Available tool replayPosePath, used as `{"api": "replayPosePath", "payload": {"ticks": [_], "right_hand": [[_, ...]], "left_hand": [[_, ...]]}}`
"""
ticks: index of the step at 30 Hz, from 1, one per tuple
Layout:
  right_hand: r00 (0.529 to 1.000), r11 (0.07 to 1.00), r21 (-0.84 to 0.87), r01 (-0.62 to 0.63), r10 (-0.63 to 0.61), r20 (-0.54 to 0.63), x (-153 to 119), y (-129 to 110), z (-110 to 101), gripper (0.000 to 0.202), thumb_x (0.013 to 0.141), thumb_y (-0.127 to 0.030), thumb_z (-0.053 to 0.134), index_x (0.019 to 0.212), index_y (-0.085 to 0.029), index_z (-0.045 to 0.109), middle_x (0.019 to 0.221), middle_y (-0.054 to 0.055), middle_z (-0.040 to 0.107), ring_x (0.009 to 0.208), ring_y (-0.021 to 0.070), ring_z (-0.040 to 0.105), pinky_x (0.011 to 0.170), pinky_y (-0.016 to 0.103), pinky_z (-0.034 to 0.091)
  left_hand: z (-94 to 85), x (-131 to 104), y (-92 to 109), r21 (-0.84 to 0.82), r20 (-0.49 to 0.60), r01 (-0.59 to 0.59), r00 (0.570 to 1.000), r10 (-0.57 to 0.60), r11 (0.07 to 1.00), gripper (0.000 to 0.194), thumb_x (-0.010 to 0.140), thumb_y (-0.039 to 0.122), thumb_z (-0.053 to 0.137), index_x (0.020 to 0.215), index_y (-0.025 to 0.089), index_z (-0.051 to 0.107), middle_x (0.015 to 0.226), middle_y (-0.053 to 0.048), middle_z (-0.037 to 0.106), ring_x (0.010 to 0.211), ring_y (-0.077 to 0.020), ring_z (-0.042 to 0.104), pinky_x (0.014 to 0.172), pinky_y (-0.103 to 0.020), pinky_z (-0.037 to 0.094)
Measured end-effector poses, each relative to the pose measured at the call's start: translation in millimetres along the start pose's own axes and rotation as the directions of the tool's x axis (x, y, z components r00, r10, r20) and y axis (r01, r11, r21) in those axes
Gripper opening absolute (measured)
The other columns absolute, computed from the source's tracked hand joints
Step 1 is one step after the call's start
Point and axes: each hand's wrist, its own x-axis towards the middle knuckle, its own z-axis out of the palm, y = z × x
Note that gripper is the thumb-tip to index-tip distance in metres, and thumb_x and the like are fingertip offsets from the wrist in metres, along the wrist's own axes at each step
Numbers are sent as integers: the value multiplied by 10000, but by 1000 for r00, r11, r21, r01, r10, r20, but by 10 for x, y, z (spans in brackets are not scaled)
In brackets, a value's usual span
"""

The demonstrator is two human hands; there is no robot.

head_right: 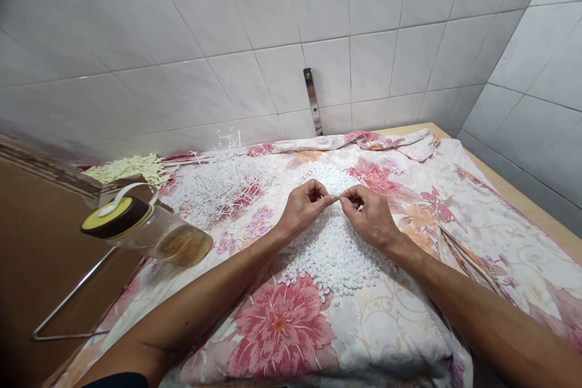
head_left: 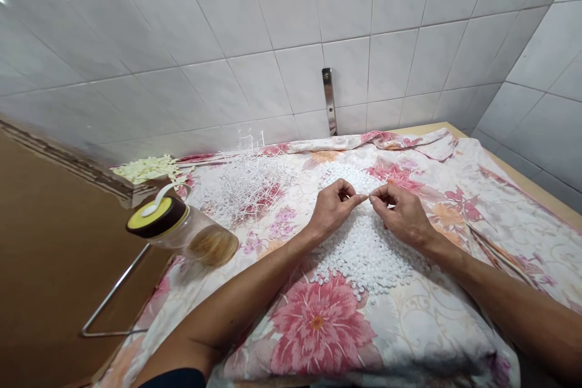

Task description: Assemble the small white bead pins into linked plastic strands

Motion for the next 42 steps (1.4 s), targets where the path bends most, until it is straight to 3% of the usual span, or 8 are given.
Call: {"api": "replayPosePath", "payload": {"ticks": [9,12,17,25,30,38,42], "right_hand": [[1000,1000,5,2,-2,-19,5,-15,-3,213,904,-398,654,854,-192,675,746,34,681,547,137,566,487,267,476],[1000,1000,-2,5,-5,-26,13,2,-2,218,894,-403,660,850,-191,667,729,29,669,544,133,558,479,258,467],[1000,1000,-10,-12,11,-21,25,12,-1,226,889,-420,661,866,-196,664,677,14,644,530,139,559,467,257,456],[999,999,-35,-42,42,16,-4,7,13,228,886,-427,665,865,-201,648,640,5,633,509,144,558,470,265,439],[998,996,-77,-51,54,39,-9,-1,14,206,876,-405,642,873,-199,653,581,-6,612,495,156,553,483,281,432],[996,992,-101,-78,83,45,-1,-44,20,210,861,-406,618,847,-199,650,554,-13,593,470,152,527,478,287,421],[999,986,-161,-35,39,23,7,-3,27,201,841,-392,626,846,-197,677,591,-4,626,480,148,515,477,283,405]], "left_hand": [[-4,-34,78,98,28,-112,994,110,989,200,845,367,766,854,170,793,832,-57,750,720,-142,612,671,-266,470],[4,-17,44,53,28,-62,998,60,997,194,837,356,766,857,169,815,855,-64,761,740,-143,622,675,-263,470],[31,-7,28,-93,56,53,997,-48,994,291,795,427,812,859,143,814,814,-50,742,584,-93,544,552,-241,426],[83,-85,92,-145,50,66,997,-59,987,346,815,482,798,888,143,803,700,-31,725,455,-91,528,464,-246,409],[90,-84,65,-79,6,-25,1000,25,997,264,842,422,775,892,168,828,874,-77,787,649,-130,633,560,-246,457],[141,-60,-2,-263,11,79,997,-79,962,271,780,405,828,818,141,784,793,-64,755,692,-143,640,648,-271,498],[174,-90,-26,-167,-60,-38,998,29,985,208,802,351,802,798,147,761,789,-50,731,675,-126,588,660,-272,471]]}}
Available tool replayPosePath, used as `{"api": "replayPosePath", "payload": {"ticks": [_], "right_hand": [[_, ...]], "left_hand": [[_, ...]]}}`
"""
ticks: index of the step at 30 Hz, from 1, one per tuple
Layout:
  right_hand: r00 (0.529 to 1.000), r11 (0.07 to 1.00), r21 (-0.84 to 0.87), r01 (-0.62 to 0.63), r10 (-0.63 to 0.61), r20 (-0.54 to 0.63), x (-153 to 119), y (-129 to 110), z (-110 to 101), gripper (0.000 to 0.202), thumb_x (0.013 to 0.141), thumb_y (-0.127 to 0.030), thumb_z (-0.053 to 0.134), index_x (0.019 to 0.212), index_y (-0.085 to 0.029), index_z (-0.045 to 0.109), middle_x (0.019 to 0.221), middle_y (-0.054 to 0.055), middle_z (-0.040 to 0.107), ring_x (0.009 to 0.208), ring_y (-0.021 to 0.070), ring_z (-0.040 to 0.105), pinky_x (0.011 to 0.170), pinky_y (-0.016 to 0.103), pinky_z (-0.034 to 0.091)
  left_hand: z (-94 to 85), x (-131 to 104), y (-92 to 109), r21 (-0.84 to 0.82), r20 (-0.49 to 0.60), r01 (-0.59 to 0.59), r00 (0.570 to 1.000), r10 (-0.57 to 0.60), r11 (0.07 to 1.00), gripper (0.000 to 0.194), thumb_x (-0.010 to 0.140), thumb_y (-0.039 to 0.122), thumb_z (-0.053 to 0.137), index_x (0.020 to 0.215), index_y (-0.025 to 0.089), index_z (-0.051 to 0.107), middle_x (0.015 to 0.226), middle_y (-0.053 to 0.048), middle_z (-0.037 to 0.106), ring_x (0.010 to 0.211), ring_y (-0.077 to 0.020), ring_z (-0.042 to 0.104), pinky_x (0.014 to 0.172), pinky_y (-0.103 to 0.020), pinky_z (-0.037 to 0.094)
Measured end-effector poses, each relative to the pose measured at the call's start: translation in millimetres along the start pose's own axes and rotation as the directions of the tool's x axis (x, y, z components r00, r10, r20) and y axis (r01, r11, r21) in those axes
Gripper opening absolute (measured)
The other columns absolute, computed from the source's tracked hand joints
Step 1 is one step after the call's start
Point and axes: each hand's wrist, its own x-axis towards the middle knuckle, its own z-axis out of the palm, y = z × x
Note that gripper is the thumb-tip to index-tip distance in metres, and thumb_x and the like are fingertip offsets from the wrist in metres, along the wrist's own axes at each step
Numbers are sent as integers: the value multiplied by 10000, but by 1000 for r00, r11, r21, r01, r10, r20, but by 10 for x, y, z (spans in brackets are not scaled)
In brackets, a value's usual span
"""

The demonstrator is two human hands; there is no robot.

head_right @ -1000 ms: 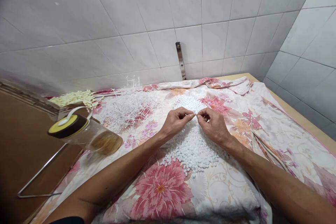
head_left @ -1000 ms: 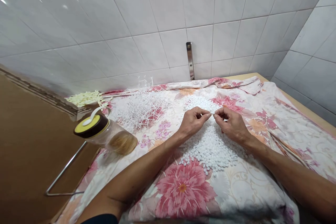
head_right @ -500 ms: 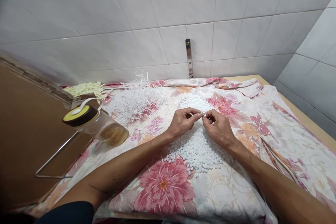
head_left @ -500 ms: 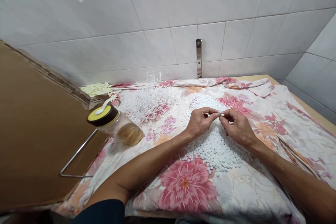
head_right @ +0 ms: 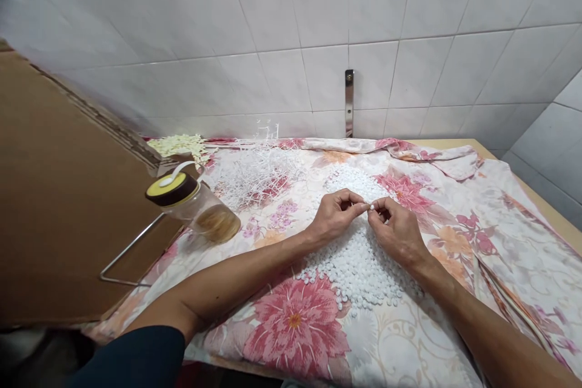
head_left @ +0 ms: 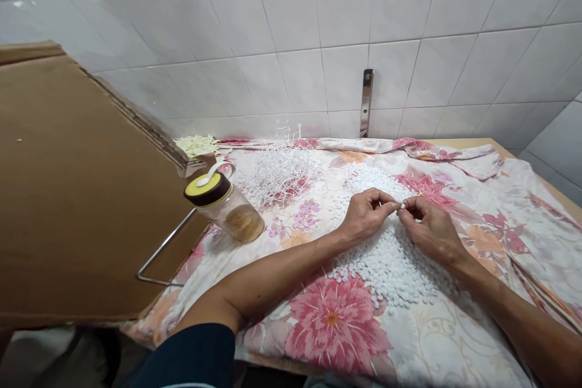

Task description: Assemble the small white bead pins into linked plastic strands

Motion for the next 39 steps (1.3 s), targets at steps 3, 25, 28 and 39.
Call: {"api": "replayPosePath", "payload": {"ticks": [3,25,28,39], "right_hand": [[999,996,-83,23,-27,-37,7,18,4,212,818,-409,636,837,-206,696,627,9,660,492,155,523,484,288,402],[966,963,-85,257,-257,7,-3,59,-74,122,928,-308,631,944,-199,685,864,53,728,641,159,621,566,292,516],[986,985,-27,168,-169,-14,7,79,-73,194,928,-367,660,1011,-193,686,860,60,728,650,171,638,545,293,521],[988,988,-22,152,-152,-16,11,68,-66,149,921,-348,648,910,-206,694,781,27,718,617,162,640,558,285,503]], "left_hand": [[3,-29,15,109,-16,-143,989,146,984,140,842,295,765,798,163,750,804,-50,716,695,-135,587,679,-284,476],[-149,163,-51,-106,-8,117,993,-119,987,283,776,410,798,810,136,735,765,-20,696,671,-111,562,677,-262,447],[-126,145,-67,-92,20,113,994,-112,989,297,766,418,807,811,133,734,779,-31,706,691,-121,579,698,-270,454],[-53,49,-26,-35,75,71,995,-69,997,241,804,368,766,831,132,725,809,-41,712,724,-127,595,717,-272,454]]}}
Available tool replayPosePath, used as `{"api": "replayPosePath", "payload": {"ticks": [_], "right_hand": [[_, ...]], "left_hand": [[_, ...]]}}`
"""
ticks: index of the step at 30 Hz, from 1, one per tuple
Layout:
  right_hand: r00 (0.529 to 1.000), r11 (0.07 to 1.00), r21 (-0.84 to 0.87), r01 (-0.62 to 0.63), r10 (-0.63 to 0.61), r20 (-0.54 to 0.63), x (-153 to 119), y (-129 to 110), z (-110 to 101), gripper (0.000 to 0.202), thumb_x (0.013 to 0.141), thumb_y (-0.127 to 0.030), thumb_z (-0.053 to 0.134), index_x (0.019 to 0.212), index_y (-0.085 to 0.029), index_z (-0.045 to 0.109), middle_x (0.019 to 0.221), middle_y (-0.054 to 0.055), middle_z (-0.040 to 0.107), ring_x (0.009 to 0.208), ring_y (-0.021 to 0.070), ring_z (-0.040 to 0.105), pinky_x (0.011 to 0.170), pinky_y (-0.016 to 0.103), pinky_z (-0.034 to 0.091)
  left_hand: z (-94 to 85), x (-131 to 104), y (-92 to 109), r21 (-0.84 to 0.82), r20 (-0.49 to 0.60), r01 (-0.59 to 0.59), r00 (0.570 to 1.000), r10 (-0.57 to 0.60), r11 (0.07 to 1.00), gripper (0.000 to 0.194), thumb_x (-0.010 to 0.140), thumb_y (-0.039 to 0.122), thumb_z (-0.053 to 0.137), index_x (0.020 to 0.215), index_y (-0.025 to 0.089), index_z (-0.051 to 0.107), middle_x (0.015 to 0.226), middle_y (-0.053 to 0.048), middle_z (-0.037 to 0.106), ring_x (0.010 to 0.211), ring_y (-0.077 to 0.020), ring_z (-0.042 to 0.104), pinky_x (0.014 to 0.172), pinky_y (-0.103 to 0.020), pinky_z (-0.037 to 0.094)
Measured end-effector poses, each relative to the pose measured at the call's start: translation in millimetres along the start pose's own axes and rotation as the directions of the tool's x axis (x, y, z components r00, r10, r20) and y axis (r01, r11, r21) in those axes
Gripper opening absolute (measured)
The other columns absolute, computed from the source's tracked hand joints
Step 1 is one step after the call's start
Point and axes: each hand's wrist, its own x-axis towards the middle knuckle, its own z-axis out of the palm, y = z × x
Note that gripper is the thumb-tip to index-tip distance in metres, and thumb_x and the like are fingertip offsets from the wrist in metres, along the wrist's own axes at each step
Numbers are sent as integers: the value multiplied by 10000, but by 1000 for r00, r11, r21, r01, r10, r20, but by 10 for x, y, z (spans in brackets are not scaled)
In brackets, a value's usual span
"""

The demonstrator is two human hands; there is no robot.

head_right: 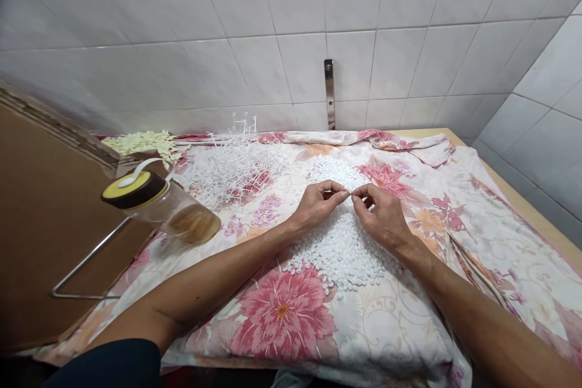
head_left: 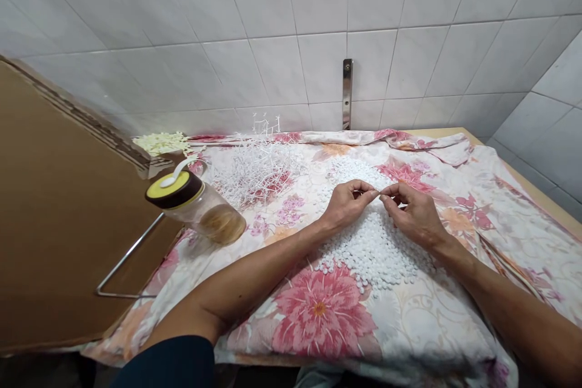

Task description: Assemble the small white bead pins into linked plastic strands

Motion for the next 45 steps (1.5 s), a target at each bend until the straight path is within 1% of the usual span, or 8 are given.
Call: {"api": "replayPosePath", "payload": {"ticks": [5,9,13,17,27,32,38,45], "right_hand": [[999,995,-93,38,-41,-30,-5,-17,27,97,873,-277,629,856,-205,692,739,9,713,594,148,625,559,271,472],[999,989,-150,-12,4,-51,46,53,30,100,833,-277,621,822,-204,689,698,11,706,574,155,610,570,281,463],[977,967,-226,-114,67,-204,151,180,-121,71,767,-242,613,782,-201,669,693,26,704,596,176,619,610,306,477],[951,980,-174,-92,35,-306,180,154,-257,98,815,-288,663,855,-200,679,735,21,708,623,172,635,616,298,503],[988,987,-55,153,-154,-7,-7,-6,-38,91,903,-277,658,956,-206,676,901,45,728,646,146,629,539,270,514],[990,988,-61,140,-141,-8,-18,9,-16,194,933,-326,652,1072,-195,684,998,81,746,680,159,659,528,269,525],[985,977,-124,172,-168,43,1,-25,-52,203,984,-371,597,950,-207,712,946,83,740,677,169,650,544,284,523],[981,960,-205,190,-192,9,-3,61,-28,126,917,-311,617,885,-206,679,821,46,715,608,162,630,559,293,499]], "left_hand": [[11,5,-41,27,2,-6,1000,6,1000,225,808,349,753,821,129,708,771,-29,686,684,-117,565,673,-264,439],[22,-23,-41,101,0,-111,994,111,989,152,833,285,726,807,138,698,748,-19,664,672,-114,544,654,-263,427],[8,-72,22,220,10,-282,958,287,934,117,876,251,711,813,153,702,777,-24,664,691,-119,548,660,-266,431],[-37,-71,22,289,3,-316,944,329,904,80,898,207,705,832,164,718,796,-25,681,694,-119,559,685,-270,452],[-91,-25,-42,352,-45,-296,942,332,888,51,899,186,710,856,170,734,797,-18,681,690,-115,567,678,-264,465],[-78,-63,-11,380,22,-333,936,351,863,59,910,191,690,873,168,729,815,-29,689,697,-119,578,686,-269,466],[-40,-98,-35,393,96,-367,928,359,843,95,925,226,668,894,165,735,828,-48,689,704,-132,590,698,-284,475],[-25,-104,-39,424,99,-354,933,346,834,112,923,226,663,905,167,755,850,-56,699,738,-145,611,725,-290,486]]}}
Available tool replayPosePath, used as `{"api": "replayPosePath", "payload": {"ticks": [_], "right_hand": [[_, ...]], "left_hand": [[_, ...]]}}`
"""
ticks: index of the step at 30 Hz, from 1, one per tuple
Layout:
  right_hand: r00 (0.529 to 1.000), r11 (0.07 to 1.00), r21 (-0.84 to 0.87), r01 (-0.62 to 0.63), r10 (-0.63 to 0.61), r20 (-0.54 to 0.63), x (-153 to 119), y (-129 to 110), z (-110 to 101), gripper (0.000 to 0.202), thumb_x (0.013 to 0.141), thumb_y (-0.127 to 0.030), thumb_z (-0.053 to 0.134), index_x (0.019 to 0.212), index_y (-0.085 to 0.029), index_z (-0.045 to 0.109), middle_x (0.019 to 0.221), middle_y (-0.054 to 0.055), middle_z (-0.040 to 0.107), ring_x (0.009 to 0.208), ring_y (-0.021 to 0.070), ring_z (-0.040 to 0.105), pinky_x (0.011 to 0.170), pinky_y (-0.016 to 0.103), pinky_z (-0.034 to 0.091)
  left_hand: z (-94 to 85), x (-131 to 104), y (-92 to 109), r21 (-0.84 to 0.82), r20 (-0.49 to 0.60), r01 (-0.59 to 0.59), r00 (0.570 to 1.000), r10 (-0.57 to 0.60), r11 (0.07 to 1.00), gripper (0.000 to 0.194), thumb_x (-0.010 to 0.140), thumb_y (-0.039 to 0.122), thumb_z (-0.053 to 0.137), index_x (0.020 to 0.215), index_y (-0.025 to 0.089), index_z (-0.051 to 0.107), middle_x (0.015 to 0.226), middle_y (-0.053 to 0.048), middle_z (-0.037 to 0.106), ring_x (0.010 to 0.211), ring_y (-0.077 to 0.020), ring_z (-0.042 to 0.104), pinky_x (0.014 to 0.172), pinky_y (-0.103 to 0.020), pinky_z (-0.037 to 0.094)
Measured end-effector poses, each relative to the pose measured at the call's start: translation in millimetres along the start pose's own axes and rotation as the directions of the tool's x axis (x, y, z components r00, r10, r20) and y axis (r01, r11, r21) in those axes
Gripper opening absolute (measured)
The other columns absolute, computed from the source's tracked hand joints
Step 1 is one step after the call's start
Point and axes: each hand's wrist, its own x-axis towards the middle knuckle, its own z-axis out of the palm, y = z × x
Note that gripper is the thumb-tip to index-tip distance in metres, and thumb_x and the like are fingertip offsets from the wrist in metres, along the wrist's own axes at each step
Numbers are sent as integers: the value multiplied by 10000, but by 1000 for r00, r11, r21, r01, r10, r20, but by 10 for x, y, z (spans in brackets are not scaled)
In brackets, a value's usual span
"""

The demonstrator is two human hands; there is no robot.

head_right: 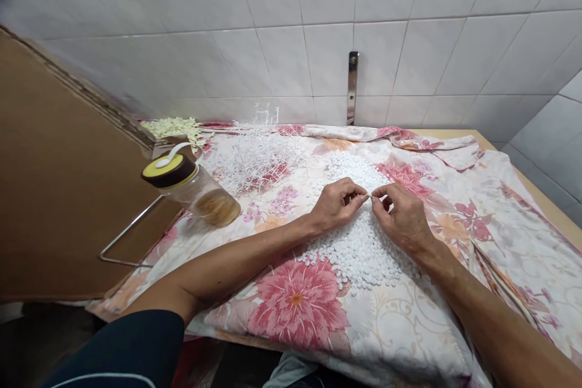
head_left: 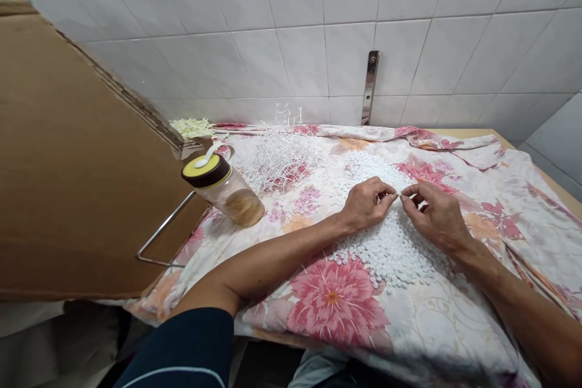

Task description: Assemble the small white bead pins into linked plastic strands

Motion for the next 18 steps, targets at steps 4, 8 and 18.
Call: {"api": "replayPosePath", "payload": {"ticks": [4,8,18], "right_hand": [[1000,999,-40,-28,28,-11,0,42,30,104,860,-305,638,833,-209,665,751,26,702,556,156,613,567,298,483],[997,995,-68,-79,78,-23,2,13,88,105,838,-311,645,831,-208,664,720,23,694,524,157,592,564,305,463],[914,953,-115,-282,230,-335,176,209,-216,123,847,-329,642,826,-210,662,736,41,709,602,184,617,633,324,512]], "left_hand": [[24,7,-36,0,15,-18,1000,18,1000,100,918,207,656,877,169,740,864,-57,699,782,-158,631,754,-295,495],[38,44,-64,21,29,-44,999,43,999,99,915,181,643,849,166,715,839,-49,678,784,-163,624,758,-302,486],[-53,10,-28,-40,-26,-21,999,20,999,89,910,171,654,840,165,709,820,-46,673,752,-151,601,754,-304,483]]}}
